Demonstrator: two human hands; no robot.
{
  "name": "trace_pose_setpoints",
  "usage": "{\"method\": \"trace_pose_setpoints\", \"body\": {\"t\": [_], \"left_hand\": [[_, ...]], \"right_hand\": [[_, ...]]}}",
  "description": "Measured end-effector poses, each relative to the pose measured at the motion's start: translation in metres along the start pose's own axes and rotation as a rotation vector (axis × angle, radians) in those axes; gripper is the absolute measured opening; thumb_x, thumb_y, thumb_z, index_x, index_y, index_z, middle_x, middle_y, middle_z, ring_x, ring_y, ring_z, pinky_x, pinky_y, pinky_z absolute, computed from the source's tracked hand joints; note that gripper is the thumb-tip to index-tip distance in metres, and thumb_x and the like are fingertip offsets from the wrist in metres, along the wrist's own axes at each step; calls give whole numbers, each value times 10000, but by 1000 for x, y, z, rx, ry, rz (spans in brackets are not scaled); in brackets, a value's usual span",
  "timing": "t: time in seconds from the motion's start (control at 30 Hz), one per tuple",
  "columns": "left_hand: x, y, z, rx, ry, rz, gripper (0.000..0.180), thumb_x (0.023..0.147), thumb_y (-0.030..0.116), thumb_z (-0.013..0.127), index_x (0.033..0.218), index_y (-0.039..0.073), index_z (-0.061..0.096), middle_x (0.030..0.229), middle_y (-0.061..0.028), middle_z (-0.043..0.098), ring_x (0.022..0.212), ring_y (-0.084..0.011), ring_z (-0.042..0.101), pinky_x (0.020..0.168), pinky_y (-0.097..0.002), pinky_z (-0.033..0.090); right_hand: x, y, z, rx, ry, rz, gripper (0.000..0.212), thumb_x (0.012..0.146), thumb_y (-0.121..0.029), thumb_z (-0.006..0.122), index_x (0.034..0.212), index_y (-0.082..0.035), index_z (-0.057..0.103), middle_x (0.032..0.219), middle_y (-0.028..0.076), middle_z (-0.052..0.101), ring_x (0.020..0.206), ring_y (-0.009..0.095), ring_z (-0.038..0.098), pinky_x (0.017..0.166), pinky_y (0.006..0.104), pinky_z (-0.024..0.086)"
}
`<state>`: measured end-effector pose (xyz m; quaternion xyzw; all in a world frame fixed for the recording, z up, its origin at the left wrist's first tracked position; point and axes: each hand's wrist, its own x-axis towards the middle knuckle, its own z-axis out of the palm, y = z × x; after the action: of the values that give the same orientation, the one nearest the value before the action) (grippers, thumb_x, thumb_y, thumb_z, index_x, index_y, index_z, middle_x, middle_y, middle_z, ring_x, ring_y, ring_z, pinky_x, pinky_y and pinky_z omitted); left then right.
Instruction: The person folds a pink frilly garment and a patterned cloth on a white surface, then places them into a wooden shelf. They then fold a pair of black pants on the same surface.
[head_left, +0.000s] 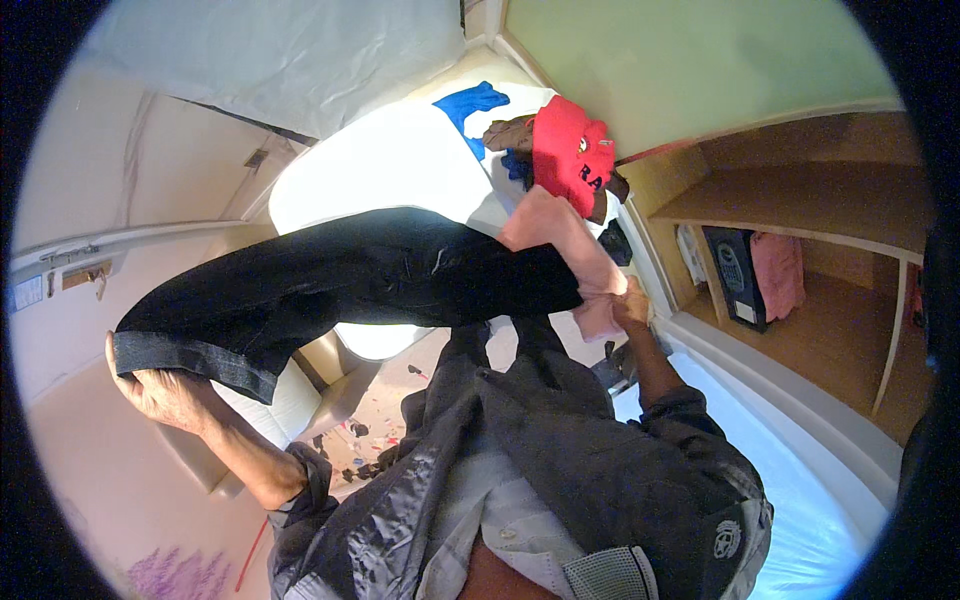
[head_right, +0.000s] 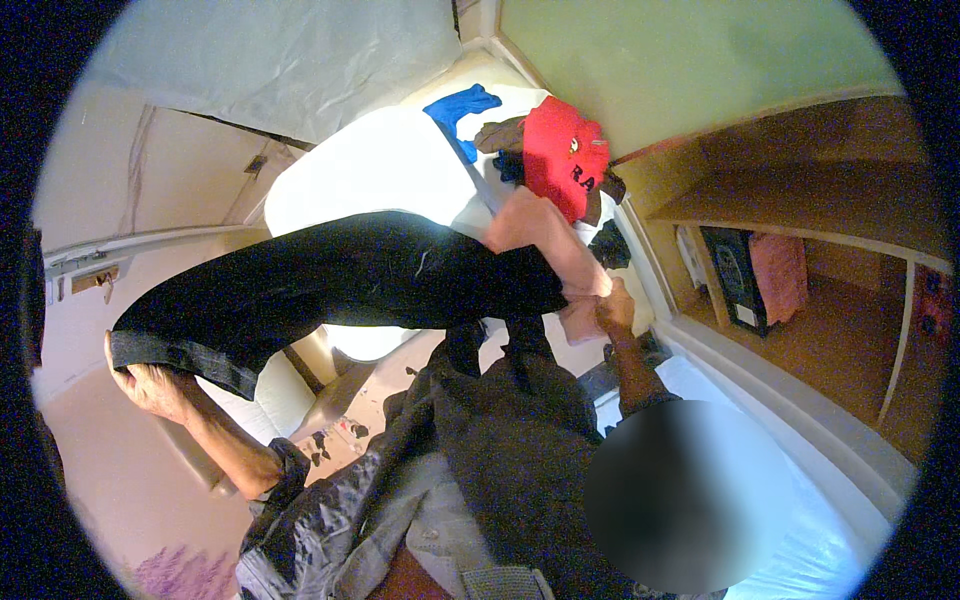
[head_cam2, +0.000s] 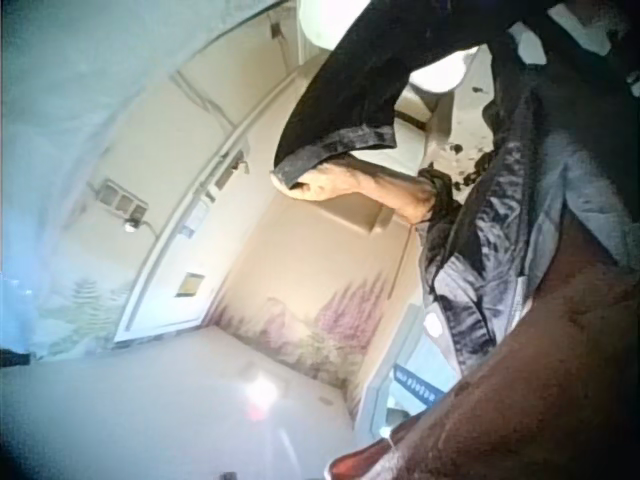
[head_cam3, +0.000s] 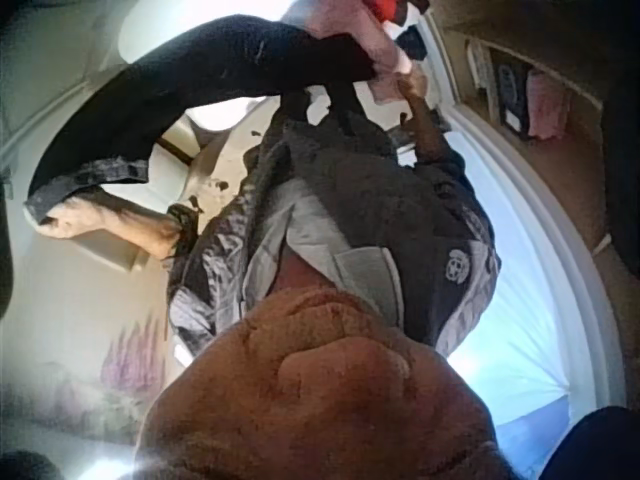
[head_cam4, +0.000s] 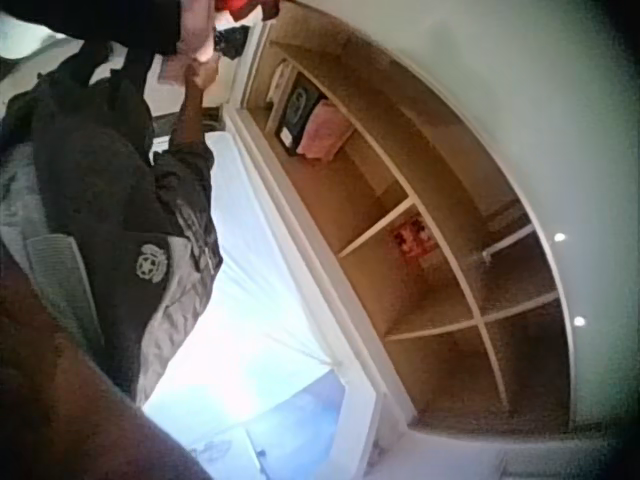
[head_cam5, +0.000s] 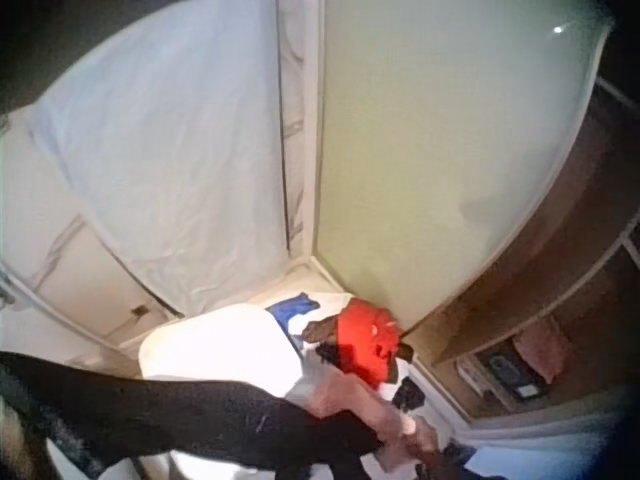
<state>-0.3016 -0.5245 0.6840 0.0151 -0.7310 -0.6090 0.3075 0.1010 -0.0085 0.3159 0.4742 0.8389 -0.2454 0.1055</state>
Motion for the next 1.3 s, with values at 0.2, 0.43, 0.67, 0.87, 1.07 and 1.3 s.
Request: {"method": "trace_pose_setpoints", "body": {"t": [0.2, 0.43, 0.67, 0.87, 1.07, 1.3], "left_hand": [[7, 23, 22, 17, 28, 85, 339, 1072, 165, 569, 1377, 17, 594, 1161, -178, 699, 977, -248, 700, 860, -361, 614], [-18, 82, 61, 64, 83, 115, 362, 1039, 214, 630, 1344, 20, 622, 1145, -171, 707, 955, -265, 700, 828, -383, 617], [-32, 97, 60, 10, -89, 169, 430, 1017, 212, 671, 1385, 8, 582, 1153, -188, 694, 969, -291, 697, 838, -385, 614], [-47, 109, 65, 43, -114, 232, 444, 1012, 181, 672, 1378, -45, 562, 1151, -256, 695, 984, -344, 717, 870, -413, 634], [-56, 126, 70, 32, -158, 271, 414, 1025, 164, 633, 1379, -47, 588, 1255, -211, 687, 1083, -293, 694, 943, -363, 584], [-58, 129, 59, 51, -183, 268, 389, 1030, 119, 601, 1385, -33, 555, 1188, -207, 688, 1019, -287, 705, 918, -376, 606]], "right_hand": [[14, 87, -13, -142, -93, 132, 493, 810, -269, 764, 1199, -37, 568, 1153, 276, 695, 1089, 452, 674, 943, 496, 542], [50, 158, 31, -35, -125, 136, 638, 724, -299, 816, 1241, 18, 619, 1090, 257, 728, 1032, 400, 716, 873, 470, 581], [77, 158, 79, -136, -288, 326, 605, 658, -398, 851, 1074, 27, 740, 1096, 211, 758, 996, 346, 748, 858, 420, 613], [79, 119, 93, -26, -376, 338, 652, 661, -441, 838, 1110, 20, 733, 1123, 209, 754, 1048, 337, 740, 898, 406, 605], [83, 102, 109, 24, -332, 394, 730, 654, -494, 862, 1169, 1, 714, 1143, 214, 744, 1054, 334, 739, 895, 408, 608], [112, 112, 140, -358, -308, 102, 566, 648, -408, 899, 1095, -98, 744, 1152, 130, 748, 1019, 316, 739, 847, 402, 616]]}}
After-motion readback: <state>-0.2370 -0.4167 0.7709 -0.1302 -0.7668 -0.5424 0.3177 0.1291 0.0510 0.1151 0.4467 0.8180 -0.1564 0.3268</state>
